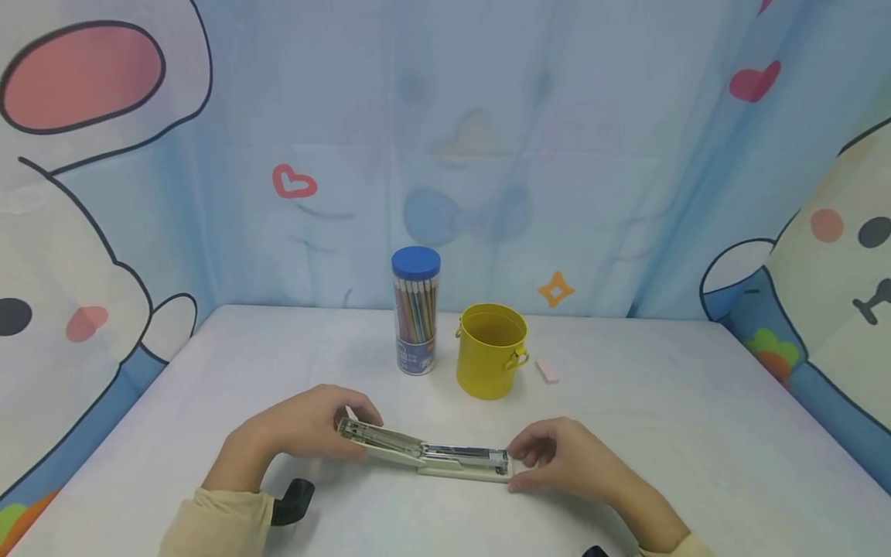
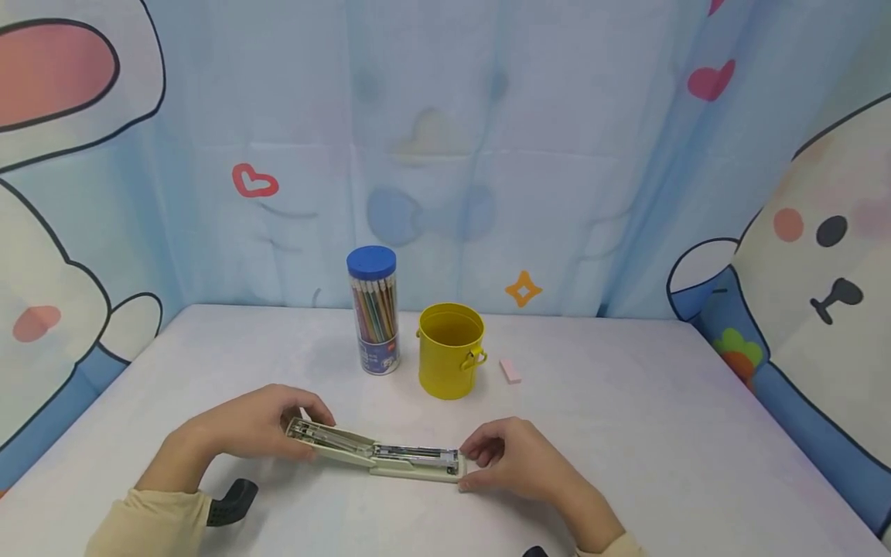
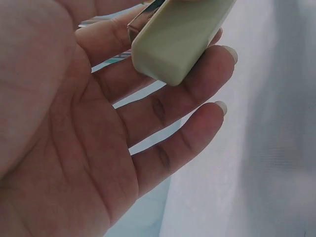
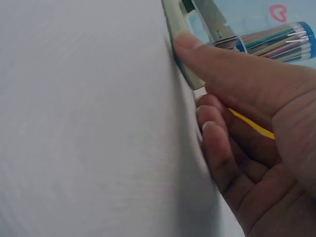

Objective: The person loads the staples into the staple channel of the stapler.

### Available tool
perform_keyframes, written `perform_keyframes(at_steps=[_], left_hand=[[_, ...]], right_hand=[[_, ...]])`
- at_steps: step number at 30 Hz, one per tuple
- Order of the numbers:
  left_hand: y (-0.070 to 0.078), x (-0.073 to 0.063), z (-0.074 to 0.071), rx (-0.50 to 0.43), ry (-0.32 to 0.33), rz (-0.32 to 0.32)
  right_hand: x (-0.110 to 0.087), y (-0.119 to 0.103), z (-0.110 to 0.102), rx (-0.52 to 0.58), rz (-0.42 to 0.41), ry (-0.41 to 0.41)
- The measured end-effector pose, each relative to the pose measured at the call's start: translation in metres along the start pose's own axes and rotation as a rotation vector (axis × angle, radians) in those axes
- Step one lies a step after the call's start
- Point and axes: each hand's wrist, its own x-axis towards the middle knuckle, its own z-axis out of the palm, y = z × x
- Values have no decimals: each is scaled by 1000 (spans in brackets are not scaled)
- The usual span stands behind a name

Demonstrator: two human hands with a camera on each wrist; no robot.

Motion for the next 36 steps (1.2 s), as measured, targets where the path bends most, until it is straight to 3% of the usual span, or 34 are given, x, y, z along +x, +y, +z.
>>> perform_keyframes(at_steps=[6,15,22,28,33,36], left_hand=[[2,-2,-3,-5,-6,-11],[5,-3,-4,9,23,28],[18,1,1,-32,133,156],[34,13,17,-74,222,288],[52,32,39,-140,220,384],[65,44,49,-38,196,419]], right_hand=[[0,2,0,47,-21,4],[2,6,2,67,-16,-3],[1,7,3,65,-20,-6],[2,7,5,64,-12,-4],[3,6,5,47,-18,0],[4,6,4,44,-13,-1]])
